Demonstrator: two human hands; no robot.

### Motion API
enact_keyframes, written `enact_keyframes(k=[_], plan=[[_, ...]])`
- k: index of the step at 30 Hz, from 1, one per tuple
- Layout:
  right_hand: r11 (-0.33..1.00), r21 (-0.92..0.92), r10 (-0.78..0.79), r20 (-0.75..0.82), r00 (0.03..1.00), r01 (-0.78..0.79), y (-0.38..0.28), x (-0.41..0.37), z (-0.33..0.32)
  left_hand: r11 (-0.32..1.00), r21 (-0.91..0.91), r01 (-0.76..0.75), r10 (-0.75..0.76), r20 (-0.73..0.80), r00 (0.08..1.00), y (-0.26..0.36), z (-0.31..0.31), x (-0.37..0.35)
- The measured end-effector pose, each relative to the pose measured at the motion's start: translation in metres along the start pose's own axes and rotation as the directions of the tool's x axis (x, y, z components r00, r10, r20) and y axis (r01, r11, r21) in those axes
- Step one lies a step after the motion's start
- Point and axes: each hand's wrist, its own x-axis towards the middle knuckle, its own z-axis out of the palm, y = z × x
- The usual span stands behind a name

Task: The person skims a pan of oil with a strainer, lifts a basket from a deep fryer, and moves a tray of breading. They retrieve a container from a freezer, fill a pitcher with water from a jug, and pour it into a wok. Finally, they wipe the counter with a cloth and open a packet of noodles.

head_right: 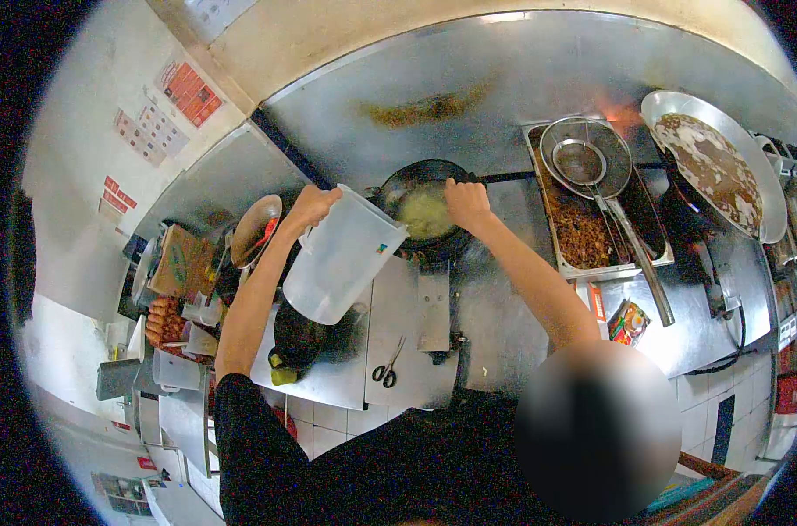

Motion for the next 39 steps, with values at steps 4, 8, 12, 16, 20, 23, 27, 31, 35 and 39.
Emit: enact_keyframes(k=[4, 8, 12, 16, 20, 23, 27, 31, 35, 39], plan=[[0.997, 0.075, 0.032, -0.143, 0.989, -0.021, -0.004, -0.023, 0.001, 0.999, -0.052, 0.012, -0.013, -0.016, 1.000, -0.003, 0.000, -0.008], [0.962, 0.248, 0.132, -0.058, 0.990, -0.113, -0.009, -0.070, 0.023, 0.985, -0.173, 0.001, -0.020, -0.106, 0.994, -0.021, 0.001, -0.017], [0.911, 0.363, 0.253, -0.114, 0.961, -0.197, -0.019, -0.107, 0.029, 0.968, -0.249, 0.018, -0.073, -0.214, 0.974, -0.030, 0.004, -0.050], [0.885, 0.403, 0.280, -0.065, 0.958, -0.232, -0.022, -0.129, 0.047, 0.911, -0.391, -0.133, -0.030, -0.383, 0.923, -0.053, 0.018, -0.082], [0.905, 0.418, 0.187, -0.218, 0.958, -0.081, -0.012, -0.144, 0.081, 0.922, -0.385, -0.038, -0.172, -0.497, 0.851, -0.074, 0.036, -0.108], [0.903, 0.415, 0.207, -0.188, 0.960, -0.114, -0.020, -0.150, 0.071, 0.810, -0.578, -0.094, -0.247, -0.483, 0.840, -0.085, 0.052, -0.125], [0.897, 0.429, 0.213, -0.208, 0.955, -0.107, -0.029, -0.152, 0.066, 0.806, -0.592, 0.018, -0.364, -0.470, 0.804, -0.093, 0.062, -0.143], [0.876, 0.476, 0.212, -0.230, 0.950, -0.081, -0.043, -0.159, 0.046, 0.780, -0.609, -0.143, -0.300, -0.566, 0.768, -0.099, 0.065, -0.142], [0.833, 0.539, 0.269, -0.202, 0.941, -0.123, -0.039, -0.165, 0.076, 0.796, -0.589, -0.142, -0.345, -0.633, 0.693, -0.119, 0.063, -0.146], [0.810, 0.574, 0.404, -0.393, 0.826, -0.124, -0.050, -0.163, 0.078, 0.609, -0.759, -0.230, -0.542, -0.611, 0.577, -0.153, 0.042, -0.175]])
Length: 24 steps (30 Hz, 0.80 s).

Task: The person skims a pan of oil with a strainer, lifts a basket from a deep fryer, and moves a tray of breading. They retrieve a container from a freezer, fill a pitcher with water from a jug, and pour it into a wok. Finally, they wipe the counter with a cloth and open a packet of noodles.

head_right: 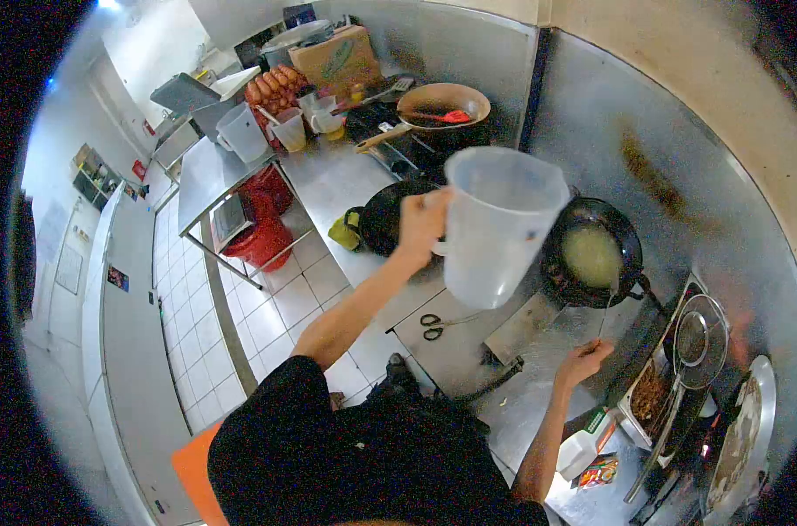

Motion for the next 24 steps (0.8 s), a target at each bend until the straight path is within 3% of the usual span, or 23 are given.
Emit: enact_keyframes(k=[1, 2, 4, 5, 6, 8, 10, 11, 12, 13, 15, 16, 17, 20, 21, 22, 23, 24], plan=[[1.000, -0.015, 0.002, -0.003, 1.000, -0.002, -0.001, 0.000, 0.002, 0.997, -0.056, 0.054, -0.052, 0.045, 0.998, 0.011, -0.027, 0.005], [0.998, 0.054, 0.027, -0.095, 0.995, -0.022, 0.000, 0.003, 0.005, 0.985, -0.162, 0.061, -0.065, -0.021, 0.998, 0.013, -0.049, 0.015], [0.995, 0.095, 0.059, -0.194, 0.979, -0.041, 0.005, 0.007, 0.007, 0.999, 0.015, -0.036, 0.037, -0.080, 0.996, 0.020, -0.102, 0.037], [0.794, 0.496, 0.419, -0.029, 0.908, -0.351, 0.010, 0.007, 0.007, 0.991, 0.106, -0.077, 0.088, -0.109, 0.990, 0.023, -0.129, 0.049], [0.361, 0.744, 0.638, 0.242, 0.731, -0.562, 0.011, 0.001, 0.004, 0.978, 0.147, -0.147, 0.154, -0.037, 0.987, 0.058, -0.152, 0.045], [0.167, 0.808, 0.554, 0.398, 0.732, -0.565, -0.026, -0.006, -0.015, 0.952, -0.250, -0.178, 0.154, -0.112, 0.982, 0.036, -0.223, 0.095], [0.152, 0.802, 0.761, 0.278, 0.586, -0.578, -0.054, -0.023, -0.020, 0.937, 0.120, -0.327, 0.338, -0.082, 0.938, 0.024, -0.271, 0.114], [0.146, 0.842, 0.836, 0.175, 0.519, -0.519, -0.075, -0.035, -0.020, 0.917, 0.212, -0.339, 0.363, -0.084, 0.928, 0.024, -0.288, 0.128], [0.160, 0.793, 0.879, 0.157, 0.451, -0.588, -0.048, -0.061, -0.024, 0.903, 0.281, -0.325, 0.362, -0.091, 0.928, 0.025, -0.303, 0.142], [0.283, 0.795, 0.763, 0.152, 0.628, -0.537, 0.001, -0.098, -0.023, 0.890, 0.346, -0.298, 0.351, -0.100, 0.931, 0.022, -0.315, 0.154], [0.145, 0.770, 0.923, 0.121, 0.364, -0.622, -0.021, -0.116, -0.026, 0.886, 0.400, -0.234, 0.313, -0.146, 0.939, 0.013, -0.333, 0.182], [0.177, 0.698, 0.953, 0.054, 0.297, -0.693, -0.018, -0.126, -0.026, 0.936, 0.282, -0.208, 0.293, -0.303, 0.907, -0.022, -0.352, 0.221], [0.186, 0.620, 0.972, -0.002, 0.236, -0.763, -0.009, -0.136, -0.022, 0.980, 0.185, -0.079, 0.131, -0.290, 0.948, -0.039, -0.375, 0.240], [0.269, 0.506, 0.962, -0.104, 0.252, -0.820, 0.014, -0.149, -0.018, 0.992, 0.051, -0.117, 0.127, -0.349, 0.928, -0.084, -0.380, 0.281], [0.310, 0.430, 0.951, -0.156, 0.268, -0.848, 0.024, -0.149, -0.015, 0.985, 0.112, -0.132, 0.162, -0.343, 0.925, -0.100, -0.387, 0.293], [0.365, 0.231, 0.927, -0.180, 0.329, -0.902, 0.072, -0.164, -0.017, 0.974, 0.172, -0.149, 0.200, -0.338, 0.920, -0.113, -0.391, 0.306], [0.362, 0.243, 0.928, -0.187, 0.323, -0.900, 0.067, -0.159, -0.015, 0.974, 0.165, -0.158, 0.205, -0.327, 0.923, -0.124, -0.393, 0.319], [0.465, -0.084, 0.832, -0.297, 0.468, -0.881, 0.055, -0.153, -0.014, 0.979, 0.163, -0.123, 0.178, -0.389, 0.904, -0.133, -0.393, 0.332]])
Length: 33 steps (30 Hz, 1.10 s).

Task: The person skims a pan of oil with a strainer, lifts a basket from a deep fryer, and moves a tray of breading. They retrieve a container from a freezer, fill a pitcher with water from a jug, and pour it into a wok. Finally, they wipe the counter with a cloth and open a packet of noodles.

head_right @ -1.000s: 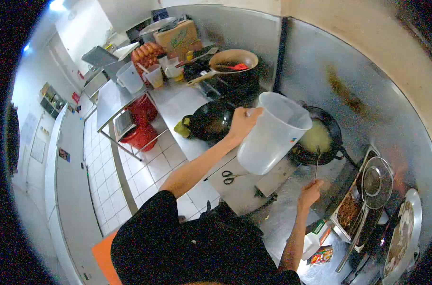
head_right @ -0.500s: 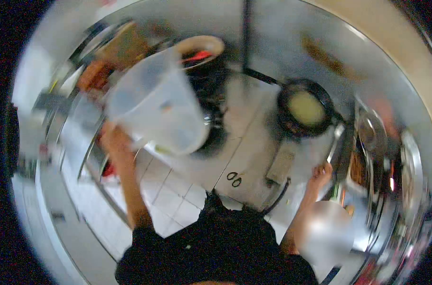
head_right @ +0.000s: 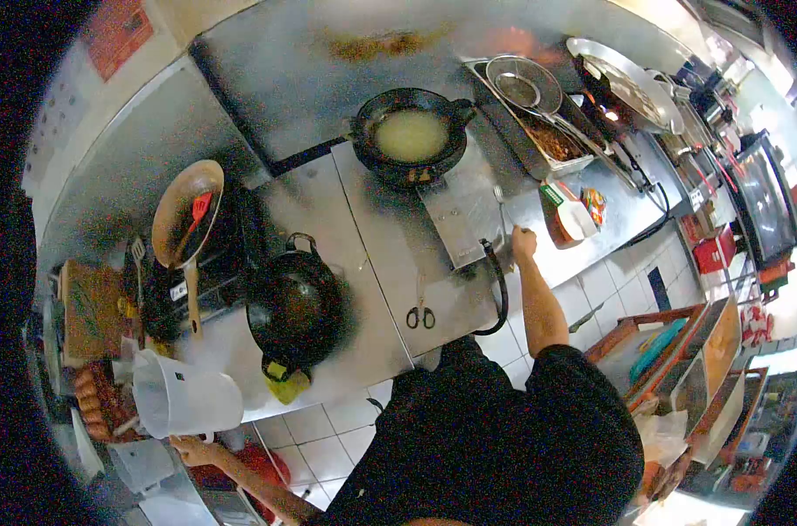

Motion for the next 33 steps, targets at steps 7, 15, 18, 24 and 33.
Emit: enact_keyframes(k=[7, 15, 18, 24, 33], plan=[[0.851, -0.495, -0.238, -0.067, 0.969, 0.174, -0.056, -0.065, -0.034, 0.994, -0.009, 0.108, -0.106, -0.277, 0.955, -0.050, 0.057, 0.013], [0.912, -0.221, -0.332, 0.096, 0.938, 0.346, 0.001, -0.138, -0.082, 0.818, 0.548, -0.176, 0.418, -0.354, 0.836, -0.057, 0.038, -0.026], [0.956, -0.124, -0.230, 0.238, 0.944, 0.264, 0.002, -0.169, -0.096, 0.875, 0.322, -0.363, 0.453, -0.275, 0.848, 0.012, 0.040, -0.152], [0.944, -0.054, -0.261, 0.482, 0.836, 0.326, -0.004, -0.146, -0.117, 0.787, 0.192, -0.586, -0.096, 0.977, 0.190, 0.072, 0.083, -0.533], [0.901, 0.002, -0.367, 0.533, 0.762, 0.433, -0.004, -0.093, -0.071, 0.686, 0.181, -0.705, -0.152, 0.983, 0.105, 0.061, 0.147, -0.688]])
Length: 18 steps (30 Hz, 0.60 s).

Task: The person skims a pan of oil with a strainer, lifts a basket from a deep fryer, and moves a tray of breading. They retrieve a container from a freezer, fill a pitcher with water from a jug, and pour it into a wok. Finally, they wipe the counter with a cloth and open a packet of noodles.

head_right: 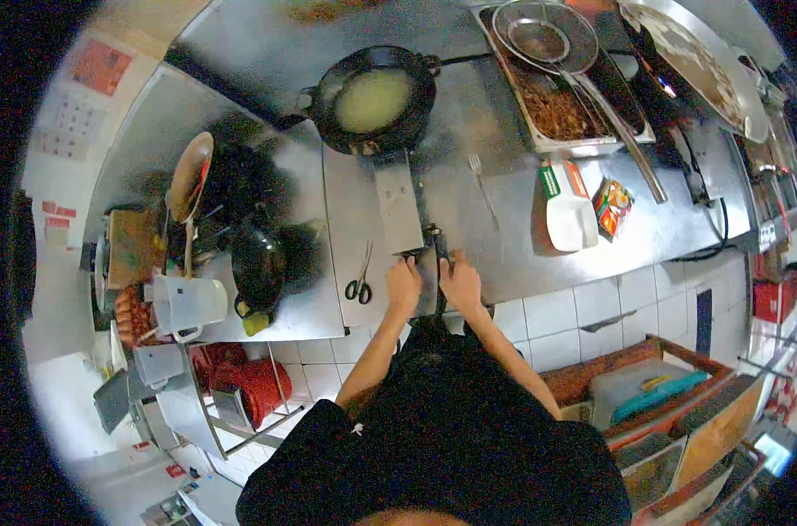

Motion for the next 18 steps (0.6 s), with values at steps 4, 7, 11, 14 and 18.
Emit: enact_keyframes(k=[4, 7, 11, 14, 18], plan=[[0.970, -0.104, -0.221, -0.002, 0.975, 0.220, 0.010, 0.007, 0.029, 0.777, -0.620, 0.104, -0.216, -0.107, 0.971, -0.008, 0.032, -0.007], [1.000, 0.010, -0.025, 0.107, 0.994, 0.024, 0.005, 0.001, 0.026, -0.001, -0.941, 0.337, -0.476, 0.297, 0.828, -0.002, 0.044, -0.009], [0.996, -0.001, -0.090, 0.094, 0.991, 0.091, 0.005, 0.005, 0.028, -0.150, -0.924, 0.353, -0.456, 0.381, 0.805, -0.006, 0.047, -0.005], [0.998, 0.031, -0.052, 0.153, 0.987, 0.048, -0.001, 0.004, 0.022, -0.151, -0.920, 0.362, -0.467, 0.389, 0.794, -0.010, 0.053, -0.004], [0.996, 0.011, -0.090, 0.116, 0.989, 0.089, 0.000, 0.002, 0.024, -0.175, -0.926, 0.336, -0.432, 0.378, 0.818, -0.015, 0.059, -0.006]])
